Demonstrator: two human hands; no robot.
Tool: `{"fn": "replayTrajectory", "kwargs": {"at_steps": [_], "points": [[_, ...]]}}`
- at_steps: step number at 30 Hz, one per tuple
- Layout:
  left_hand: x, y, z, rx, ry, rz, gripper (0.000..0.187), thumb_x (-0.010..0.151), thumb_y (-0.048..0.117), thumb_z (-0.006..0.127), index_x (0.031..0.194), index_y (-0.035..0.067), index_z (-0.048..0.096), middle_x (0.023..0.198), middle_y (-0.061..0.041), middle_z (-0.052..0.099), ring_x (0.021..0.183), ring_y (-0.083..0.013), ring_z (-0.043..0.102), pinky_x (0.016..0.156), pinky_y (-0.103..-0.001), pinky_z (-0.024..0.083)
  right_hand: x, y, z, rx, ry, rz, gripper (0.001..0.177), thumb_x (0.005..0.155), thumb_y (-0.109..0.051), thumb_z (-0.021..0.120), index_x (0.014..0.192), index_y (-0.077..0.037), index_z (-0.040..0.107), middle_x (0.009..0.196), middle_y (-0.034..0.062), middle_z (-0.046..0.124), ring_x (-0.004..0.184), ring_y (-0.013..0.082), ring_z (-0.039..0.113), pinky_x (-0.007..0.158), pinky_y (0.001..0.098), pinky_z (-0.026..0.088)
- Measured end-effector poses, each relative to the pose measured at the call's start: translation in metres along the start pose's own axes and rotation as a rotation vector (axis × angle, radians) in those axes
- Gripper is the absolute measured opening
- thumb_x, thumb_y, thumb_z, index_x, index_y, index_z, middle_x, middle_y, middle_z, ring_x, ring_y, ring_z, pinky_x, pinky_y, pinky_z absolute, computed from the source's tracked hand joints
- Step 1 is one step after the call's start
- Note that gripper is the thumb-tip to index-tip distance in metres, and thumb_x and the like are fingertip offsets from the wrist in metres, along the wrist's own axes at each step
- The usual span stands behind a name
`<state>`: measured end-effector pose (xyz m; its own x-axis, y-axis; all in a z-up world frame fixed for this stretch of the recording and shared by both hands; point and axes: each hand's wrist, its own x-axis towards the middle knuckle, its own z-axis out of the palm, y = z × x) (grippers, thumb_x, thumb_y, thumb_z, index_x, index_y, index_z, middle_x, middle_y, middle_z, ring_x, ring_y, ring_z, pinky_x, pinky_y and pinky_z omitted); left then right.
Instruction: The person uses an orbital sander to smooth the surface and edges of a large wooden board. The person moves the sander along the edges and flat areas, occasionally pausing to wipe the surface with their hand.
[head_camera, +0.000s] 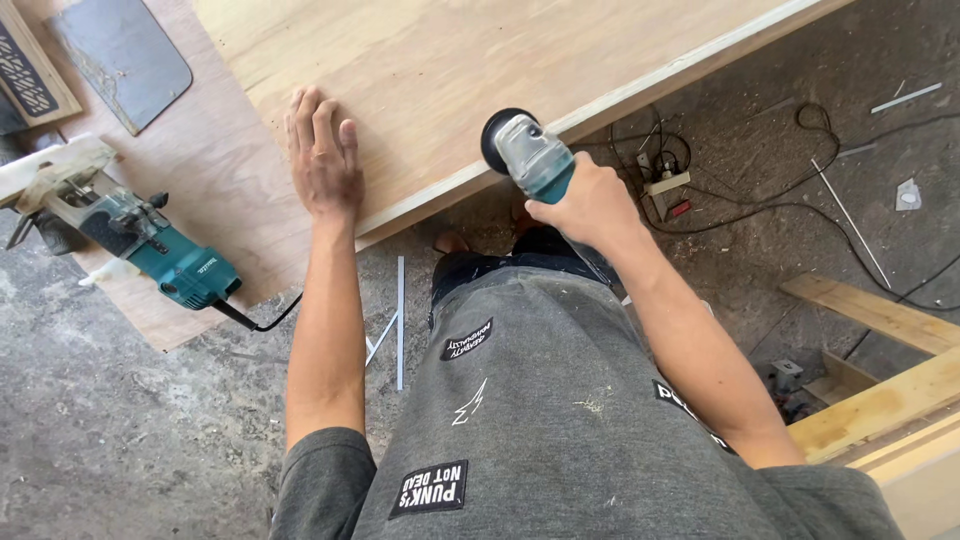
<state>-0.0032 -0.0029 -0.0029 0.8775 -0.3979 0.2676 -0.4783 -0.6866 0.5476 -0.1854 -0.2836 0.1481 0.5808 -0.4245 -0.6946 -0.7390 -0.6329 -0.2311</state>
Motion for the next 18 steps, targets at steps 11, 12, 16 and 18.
{"fn": "replayTrajectory", "kwargs": {"at_steps": [11,12,16,18], "points": [[0.003,0.011,-0.001,0.025,-0.009,-0.012,0.052,0.113,0.045,0.030,0.125,0.006,0.062,0.147,-0.015,0.052,0.143,-0.0371,0.042,0.119,-0.055,0.032,-0.005,-0.015,-0.046,0.121,-0.104,0.126,0.067,0.085,-0.037,0.081,0.135,-0.003,0.050,0.114,0.0158,0.070,0.090,0.0267,0.072,0.083,0.0366,0.064],[0.002,0.013,-0.001,0.034,-0.028,-0.043,0.054,0.112,0.048,0.029,0.127,0.006,0.061,0.149,-0.014,0.051,0.145,-0.0352,0.039,0.120,-0.056,0.030,-0.003,-0.009,-0.037,0.037,-0.125,0.058,0.069,0.083,-0.043,0.082,0.130,-0.003,0.052,0.114,0.0154,0.070,0.096,0.0296,0.072,0.087,0.0402,0.063],[-0.006,0.022,0.016,0.158,-0.124,-0.125,0.054,0.110,0.057,0.033,0.139,0.017,0.052,0.156,-0.011,0.040,0.150,-0.0323,0.031,0.124,-0.053,0.021,0.017,0.021,-0.018,0.115,-0.031,-0.071,0.097,0.072,-0.068,0.083,0.124,0.009,0.054,0.106,0.0395,0.065,0.105,0.0565,0.067,0.088,0.0621,0.057],[-0.005,0.027,0.025,0.190,-0.143,-0.165,0.059,0.109,0.060,0.029,0.145,0.017,0.049,0.161,-0.014,0.034,0.154,-0.0338,0.023,0.125,-0.055,0.015,0.024,0.024,-0.042,0.159,0.045,-0.052,0.096,0.080,-0.071,0.082,0.125,0.009,0.055,0.105,0.0376,0.065,0.104,0.0532,0.069,0.086,0.0590,0.059]]}}
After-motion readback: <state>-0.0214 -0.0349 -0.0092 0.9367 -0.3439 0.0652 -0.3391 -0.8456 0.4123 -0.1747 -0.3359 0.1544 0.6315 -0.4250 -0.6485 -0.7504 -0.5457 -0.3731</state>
